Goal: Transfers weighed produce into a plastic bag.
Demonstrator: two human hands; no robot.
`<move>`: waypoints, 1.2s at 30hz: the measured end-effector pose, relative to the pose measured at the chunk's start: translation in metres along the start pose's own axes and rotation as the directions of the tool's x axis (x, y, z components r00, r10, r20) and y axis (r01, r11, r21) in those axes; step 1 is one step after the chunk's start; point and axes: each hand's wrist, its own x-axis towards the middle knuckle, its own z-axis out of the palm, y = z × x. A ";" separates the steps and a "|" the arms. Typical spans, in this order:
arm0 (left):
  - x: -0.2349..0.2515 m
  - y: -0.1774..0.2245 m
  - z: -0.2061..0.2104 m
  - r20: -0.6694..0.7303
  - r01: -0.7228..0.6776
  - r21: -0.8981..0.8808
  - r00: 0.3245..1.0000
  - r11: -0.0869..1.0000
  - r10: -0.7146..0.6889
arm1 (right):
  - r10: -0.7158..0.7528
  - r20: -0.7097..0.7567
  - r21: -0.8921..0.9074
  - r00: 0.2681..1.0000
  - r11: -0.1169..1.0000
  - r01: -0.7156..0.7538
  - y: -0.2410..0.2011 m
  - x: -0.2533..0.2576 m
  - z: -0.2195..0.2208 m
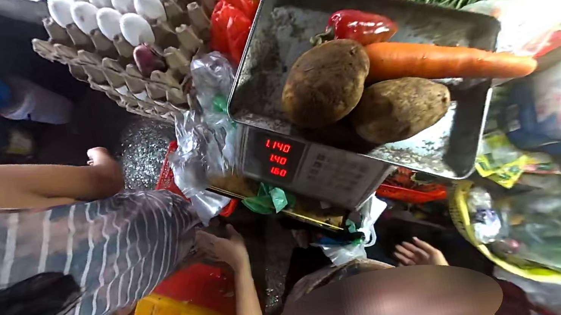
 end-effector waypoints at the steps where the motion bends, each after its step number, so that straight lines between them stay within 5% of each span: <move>1: 0.021 -0.002 -0.003 -0.047 -0.117 0.035 0.992 0.993 0.118 | -0.021 0.039 -0.064 0.999 0.998 0.024 -0.015 -0.002 0.004; 4: 0.053 -0.009 -0.011 -0.156 -0.309 -0.102 0.944 0.946 0.292 | -0.087 0.132 -0.276 0.987 0.954 0.121 -0.055 -0.015 0.011; 9: 0.038 0.010 -0.045 -0.055 -0.182 -0.122 0.983 0.976 0.177 | -0.202 0.134 -0.524 0.970 0.817 0.242 -0.083 -0.041 0.019; 11: 0.016 0.017 -0.055 0.108 -0.198 0.000 0.974 0.980 0.197 | -0.240 0.201 -0.763 0.950 0.570 0.305 -0.086 -0.054 0.024; 13: -0.010 0.036 -0.071 0.476 -0.303 0.231 0.864 0.925 0.164 | -0.214 0.387 -0.875 0.897 0.221 0.430 -0.094 -0.085 0.048; 15: -0.042 0.068 -0.086 0.798 -0.473 0.103 0.564 0.875 0.211 | -0.213 0.622 -0.754 0.753 0.096 0.650 -0.097 -0.126 0.084; 17: -0.085 0.110 -0.102 0.802 -0.410 -0.358 0.325 0.839 0.502 | -0.322 0.807 -0.475 0.496 0.147 0.868 -0.090 -0.157 0.121; 19: -0.125 0.156 -0.117 0.555 -0.189 -0.761 0.303 0.620 0.774 | -0.404 0.861 -0.221 0.311 0.254 0.942 -0.085 -0.181 0.155; 20: -0.138 0.177 -0.124 0.396 -0.205 -0.851 0.356 0.484 0.846 | -0.462 0.847 -0.143 0.263 0.278 0.950 -0.085 -0.190 0.167; 22: -0.145 0.214 -0.135 0.082 -0.512 -0.798 0.433 0.319 0.898 | -0.634 0.756 -0.064 0.164 0.177 0.982 -0.093 -0.203 0.180; 24: -0.135 0.238 -0.149 0.080 -0.693 -0.670 0.289 0.266 0.954 | -0.638 0.770 0.028 0.031 0.082 0.996 -0.119 -0.218 0.173; 26: -0.128 0.250 -0.152 0.226 -0.572 -0.791 0.056 0.217 0.972 | -0.639 0.765 0.167 -0.079 0.079 0.983 -0.142 -0.228 0.157; 28: -0.128 0.250 -0.145 0.284 -0.309 -0.918 -0.073 0.249 0.956 | -0.745 0.665 0.170 -0.055 0.078 0.982 -0.152 -0.229 0.141; 29: -0.128 0.245 -0.140 0.292 -0.089 -0.954 -0.068 0.286 0.954 | -0.795 0.607 0.146 -0.002 0.108 0.983 -0.154 -0.226 0.135; 32: -0.136 0.229 -0.122 0.398 0.632 -0.742 0.146 0.224 0.906 | -0.835 0.513 0.075 0.198 0.273 0.959 -0.147 -0.207 0.122; 33: -0.141 0.227 -0.118 0.470 0.695 -0.681 0.174 0.231 0.865 | -0.831 0.493 0.040 0.256 0.316 0.948 -0.140 -0.201 0.120; 36: -0.161 0.230 -0.109 0.732 0.467 -0.663 0.244 0.584 0.636 | -0.807 0.468 0.016 0.360 0.415 0.910 -0.126 -0.183 0.111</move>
